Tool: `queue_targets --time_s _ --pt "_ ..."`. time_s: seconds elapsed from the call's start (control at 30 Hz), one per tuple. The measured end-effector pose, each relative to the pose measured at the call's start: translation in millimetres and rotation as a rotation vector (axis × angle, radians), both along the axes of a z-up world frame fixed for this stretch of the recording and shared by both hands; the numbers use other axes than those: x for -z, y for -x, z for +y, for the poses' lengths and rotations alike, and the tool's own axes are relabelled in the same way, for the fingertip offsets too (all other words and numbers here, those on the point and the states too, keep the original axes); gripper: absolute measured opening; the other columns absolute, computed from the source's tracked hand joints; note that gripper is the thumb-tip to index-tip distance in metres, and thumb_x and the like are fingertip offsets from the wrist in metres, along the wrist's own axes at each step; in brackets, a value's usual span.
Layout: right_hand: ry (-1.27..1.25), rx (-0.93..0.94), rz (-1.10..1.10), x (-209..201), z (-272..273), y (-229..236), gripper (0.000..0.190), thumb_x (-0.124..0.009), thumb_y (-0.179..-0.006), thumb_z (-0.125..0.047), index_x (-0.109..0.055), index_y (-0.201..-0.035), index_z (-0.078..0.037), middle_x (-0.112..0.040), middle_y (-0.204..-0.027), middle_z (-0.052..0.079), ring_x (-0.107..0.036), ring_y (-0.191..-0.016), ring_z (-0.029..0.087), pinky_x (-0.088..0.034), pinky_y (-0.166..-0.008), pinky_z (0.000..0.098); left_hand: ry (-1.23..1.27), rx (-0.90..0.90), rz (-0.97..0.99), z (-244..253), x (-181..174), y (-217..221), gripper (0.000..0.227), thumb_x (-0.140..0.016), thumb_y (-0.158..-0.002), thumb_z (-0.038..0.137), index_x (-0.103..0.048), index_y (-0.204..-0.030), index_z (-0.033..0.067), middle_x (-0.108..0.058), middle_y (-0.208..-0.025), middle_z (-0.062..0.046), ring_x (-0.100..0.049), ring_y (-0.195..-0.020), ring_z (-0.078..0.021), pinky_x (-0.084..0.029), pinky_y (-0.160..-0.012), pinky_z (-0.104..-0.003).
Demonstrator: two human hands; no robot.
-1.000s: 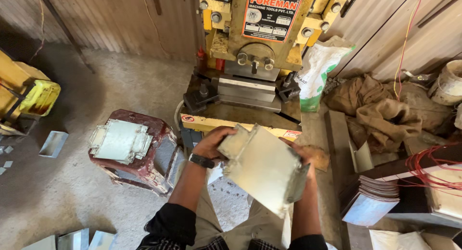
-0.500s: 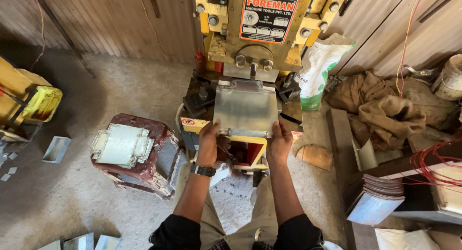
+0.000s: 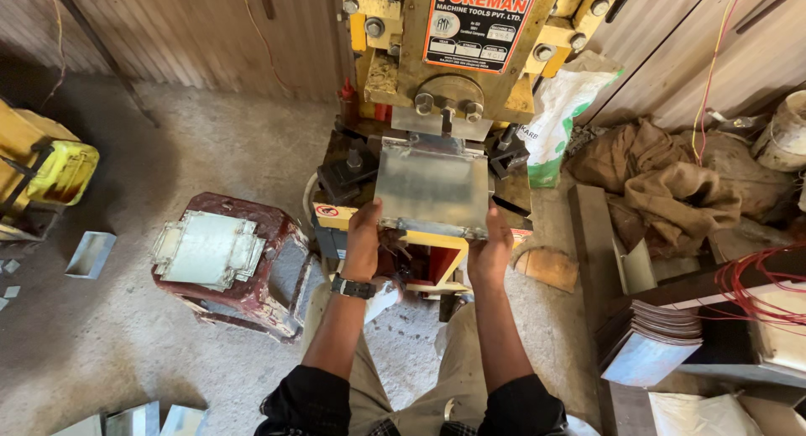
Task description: The person sits on the floor in a workshop and repeatedly picks up rectangular metal sheets from a stack. They place each sheet into a yellow Foreman press machine, operate the lever to press the metal, and then remove the processed sheet to place it on a growing pile on the floor.
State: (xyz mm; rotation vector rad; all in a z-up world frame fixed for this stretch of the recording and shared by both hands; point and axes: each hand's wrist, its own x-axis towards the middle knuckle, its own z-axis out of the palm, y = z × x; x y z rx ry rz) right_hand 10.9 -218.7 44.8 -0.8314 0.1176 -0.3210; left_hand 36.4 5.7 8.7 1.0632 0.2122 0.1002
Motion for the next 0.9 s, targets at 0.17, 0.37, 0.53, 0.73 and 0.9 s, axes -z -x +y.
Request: queue_targets --time_s 0.17,0.37,0.53,0.73,0.9 --pt "-0.041 -0.010 0.049 -2.2 -6.0 6.0 0.067 -0.050 -0.104 -0.051 -0.055 -0.140 0.005 -0.063 -0.134 0.018 -0.062 -0.118 0.028 -0.052 -0.101 0.0440 0.203 0.088 0.111 4.2 -13.7 4.0 0.068 -0.045 -0.100 0.066 -0.068 -0.120 0.0050 -0.067 -0.092 0.006 -0.045 -0.063 -0.0015 -0.033 -0.050 -0.018" --pt "-0.121 -0.115 -0.017 -2.3 -10.0 7.7 0.086 -0.039 -0.104 -0.064 -0.050 -0.145 0.011 -0.061 -0.134 0.023 -0.061 -0.120 0.031 -0.050 -0.105 0.0440 0.246 0.111 0.130 8.5 -9.6 2.6 0.081 -0.042 -0.095 0.077 -0.068 -0.117 0.0042 -0.065 -0.087 0.006 -0.043 -0.059 -0.0024 -0.028 -0.048 -0.019" --pt "-0.134 -0.181 -0.038 -7.8 -10.4 9.8 0.092 -0.037 -0.101 -0.068 -0.045 -0.148 0.011 -0.060 -0.138 0.022 -0.061 -0.122 0.031 -0.048 -0.107 0.0439 0.265 0.131 0.147 10.4 -1.6 -3.1 0.085 -0.037 -0.094 0.081 -0.070 -0.117 0.0064 -0.065 -0.084 0.008 -0.044 -0.060 -0.0024 -0.030 -0.049 -0.019" --pt "-0.106 -0.218 -0.092 -9.4 -11.4 9.7 0.093 -0.039 -0.103 -0.069 -0.042 -0.151 0.011 -0.054 -0.143 0.025 -0.059 -0.121 0.035 -0.051 -0.106 0.0489 0.405 0.193 0.004 7.5 -5.3 -0.3 0.088 -0.034 -0.096 0.085 -0.058 -0.103 -0.0001 -0.059 -0.076 -0.008 -0.076 -0.094 -0.0346 -0.063 -0.076 -0.045" --pt "-0.153 -0.276 -0.082 -17.6 -10.6 4.5 0.094 -0.040 -0.097 -0.070 -0.044 -0.146 0.011 -0.059 -0.142 0.027 -0.065 -0.128 0.037 -0.054 -0.106 0.0443 0.304 0.332 -0.091 0.8 -56.5 15.2 0.096 -0.026 -0.079 0.086 -0.062 -0.125 0.0102 -0.077 -0.116 -0.012 -0.071 -0.105 -0.0311 -0.059 -0.085 -0.040"
